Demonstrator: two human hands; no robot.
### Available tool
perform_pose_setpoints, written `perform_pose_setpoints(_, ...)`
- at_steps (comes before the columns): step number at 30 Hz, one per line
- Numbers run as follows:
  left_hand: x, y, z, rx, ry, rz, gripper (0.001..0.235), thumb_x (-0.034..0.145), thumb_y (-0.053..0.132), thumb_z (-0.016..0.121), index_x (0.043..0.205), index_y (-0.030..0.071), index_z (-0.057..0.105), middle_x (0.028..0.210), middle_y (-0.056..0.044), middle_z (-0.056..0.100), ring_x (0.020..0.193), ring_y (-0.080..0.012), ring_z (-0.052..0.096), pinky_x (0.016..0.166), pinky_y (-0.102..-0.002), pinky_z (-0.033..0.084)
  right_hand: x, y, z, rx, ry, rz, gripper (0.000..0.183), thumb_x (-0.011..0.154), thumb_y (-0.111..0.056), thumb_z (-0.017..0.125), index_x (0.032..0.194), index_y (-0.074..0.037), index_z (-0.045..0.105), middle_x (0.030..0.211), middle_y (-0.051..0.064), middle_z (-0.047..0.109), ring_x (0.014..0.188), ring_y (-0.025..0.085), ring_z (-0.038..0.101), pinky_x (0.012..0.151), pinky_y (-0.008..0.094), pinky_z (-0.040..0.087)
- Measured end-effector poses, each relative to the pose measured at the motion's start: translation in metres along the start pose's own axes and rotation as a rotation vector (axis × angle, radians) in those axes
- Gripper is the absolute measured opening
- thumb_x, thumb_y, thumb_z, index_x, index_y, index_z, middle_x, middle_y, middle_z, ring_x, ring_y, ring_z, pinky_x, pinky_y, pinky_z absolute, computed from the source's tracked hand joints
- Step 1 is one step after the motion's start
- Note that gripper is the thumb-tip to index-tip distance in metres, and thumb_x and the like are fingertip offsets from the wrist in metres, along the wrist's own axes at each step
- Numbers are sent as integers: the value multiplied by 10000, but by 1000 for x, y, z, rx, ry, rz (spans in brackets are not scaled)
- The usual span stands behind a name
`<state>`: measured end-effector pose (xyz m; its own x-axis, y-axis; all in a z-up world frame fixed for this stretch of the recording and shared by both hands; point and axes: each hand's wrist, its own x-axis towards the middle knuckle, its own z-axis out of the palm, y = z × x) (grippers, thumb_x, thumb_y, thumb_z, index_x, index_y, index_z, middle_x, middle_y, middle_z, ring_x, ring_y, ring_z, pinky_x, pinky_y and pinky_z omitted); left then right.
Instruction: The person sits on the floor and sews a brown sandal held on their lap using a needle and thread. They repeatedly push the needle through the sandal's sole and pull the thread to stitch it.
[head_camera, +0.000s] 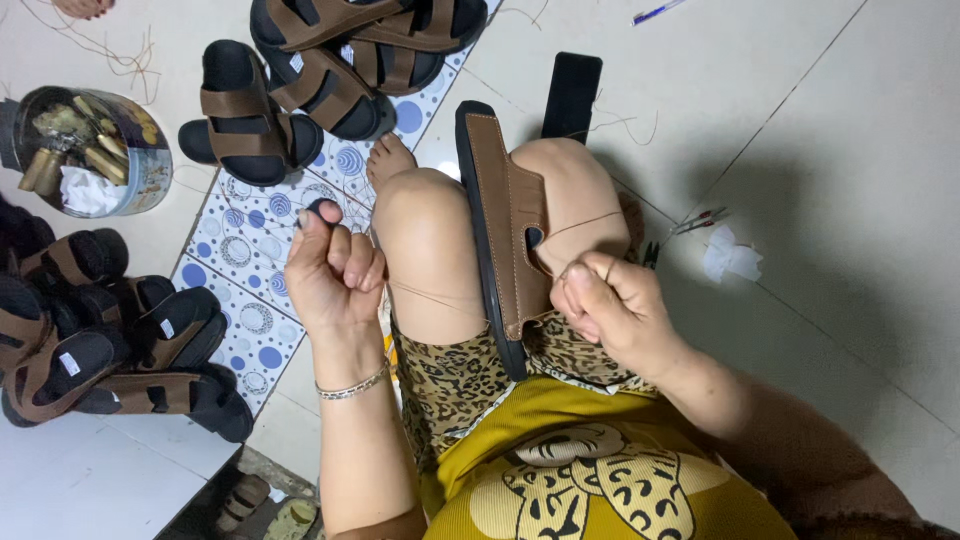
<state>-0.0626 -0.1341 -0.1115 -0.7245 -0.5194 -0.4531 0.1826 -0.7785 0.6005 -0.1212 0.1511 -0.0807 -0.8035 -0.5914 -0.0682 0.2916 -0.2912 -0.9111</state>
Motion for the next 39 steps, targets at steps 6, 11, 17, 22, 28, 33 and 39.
perform_pose_setpoints(6,8,17,-51,372,-16,-116,326,1020,364,588,869,79,633,760,-186,699,698,-345,757,503,-448,646,10,-14,-83,-588,230,117,199,1062,-226,626,1007,-41,677,557,60,573,457,142,565,509,303,483)
perform_pose_setpoints(11,-18,43,-70,1830,257,304,316,1029,321,678,1062,20,589,960,-170,613,724,-357,609,594,-466,538,-17,-39,-103,-860,167,163,539,1009,-42,574,1528,-8,433,1206,167,602,837,222,620,704,329,534)
perform_pose_setpoints(17,-90,19,44,1447,-277,799,257,998,112,665,1215,-8,601,1165,-164,605,1027,-285,631,910,-400,524,-16,-69,-45,-1068,-453,-48,488,959,-51,590,1423,-197,555,1072,20,667,745,123,651,594,222,619)
perform_pose_setpoints(22,-107,0,60,1523,-728,331,786,930,453,657,1503,-3,373,1605,-248,377,1514,-376,377,1276,-493,310,-10,-71,-37,-1262,-593,57,460,986,-255,559,1441,-325,571,1085,-6,671,570,125,627,445,296,554)
perform_pose_setpoints(28,-103,-17,45,1635,-807,266,893,901,450,735,1561,35,300,1664,-210,286,1534,-341,348,1177,-478,423,-4,-75,-41,-1337,-637,55,482,970,-273,556,1441,-377,572,1128,-66,668,684,191,683,480,393,566)
perform_pose_setpoints(33,-101,-26,36,1635,-813,408,930,885,458,776,1559,18,310,1631,-241,342,1523,-331,378,1202,-452,438,0,-78,-43,-1450,-708,47,548,920,-261,641,1442,-413,570,840,-26,568,618,224,628,424,447,520)
perform_pose_setpoints(39,-100,-40,32,1632,-842,566,880,943,457,731,1536,-40,313,1590,-319,368,1496,-359,436,1113,-444,550,-7,-88,-25,-1874,-730,-231,561,816,-298,679,1369,-380,634,703,-4,572,370,195,595,312,388,454)
